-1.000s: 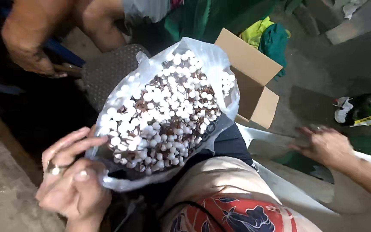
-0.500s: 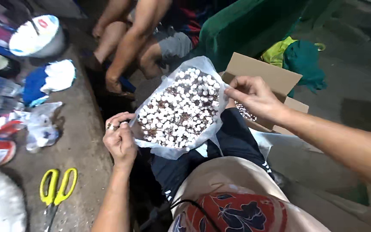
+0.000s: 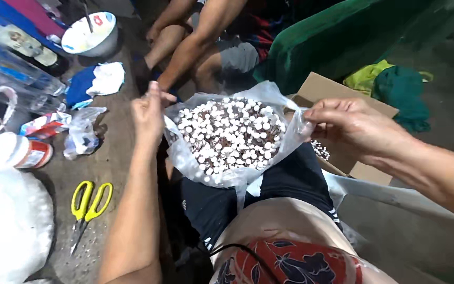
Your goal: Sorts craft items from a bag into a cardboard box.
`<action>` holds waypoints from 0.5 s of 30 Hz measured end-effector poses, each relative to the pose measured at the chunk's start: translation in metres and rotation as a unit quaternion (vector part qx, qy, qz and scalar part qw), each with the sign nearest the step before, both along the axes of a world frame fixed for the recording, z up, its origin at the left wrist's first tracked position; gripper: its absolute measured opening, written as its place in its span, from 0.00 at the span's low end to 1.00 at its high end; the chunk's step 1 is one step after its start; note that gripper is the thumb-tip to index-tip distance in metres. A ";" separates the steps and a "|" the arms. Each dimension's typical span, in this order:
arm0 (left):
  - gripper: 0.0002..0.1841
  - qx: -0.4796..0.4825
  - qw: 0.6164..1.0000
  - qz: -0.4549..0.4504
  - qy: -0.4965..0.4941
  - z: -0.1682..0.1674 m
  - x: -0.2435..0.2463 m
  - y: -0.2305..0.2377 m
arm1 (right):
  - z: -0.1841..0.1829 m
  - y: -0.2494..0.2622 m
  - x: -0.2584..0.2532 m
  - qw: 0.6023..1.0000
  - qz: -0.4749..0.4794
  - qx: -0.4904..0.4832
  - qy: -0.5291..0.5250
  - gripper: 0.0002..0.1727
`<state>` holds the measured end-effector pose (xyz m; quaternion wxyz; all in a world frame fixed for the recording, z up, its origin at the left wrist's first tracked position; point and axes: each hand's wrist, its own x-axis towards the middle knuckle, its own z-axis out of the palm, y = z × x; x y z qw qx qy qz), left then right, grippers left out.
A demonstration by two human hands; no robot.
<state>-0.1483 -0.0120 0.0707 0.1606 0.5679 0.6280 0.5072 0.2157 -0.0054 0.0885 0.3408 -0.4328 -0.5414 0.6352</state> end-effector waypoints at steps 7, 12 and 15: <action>0.22 0.000 0.989 0.052 0.139 -0.035 0.000 -0.045 | -0.019 0.013 0.010 0.995 0.068 0.028 -0.070 0.18; 0.12 0.031 0.961 -0.041 0.272 -0.021 0.059 -0.069 | -0.019 0.003 0.045 0.960 0.084 0.183 -0.193 0.16; 0.07 -0.073 0.952 -0.124 0.272 -0.045 0.069 -0.057 | -0.013 -0.023 0.092 0.910 0.148 0.243 -0.301 0.29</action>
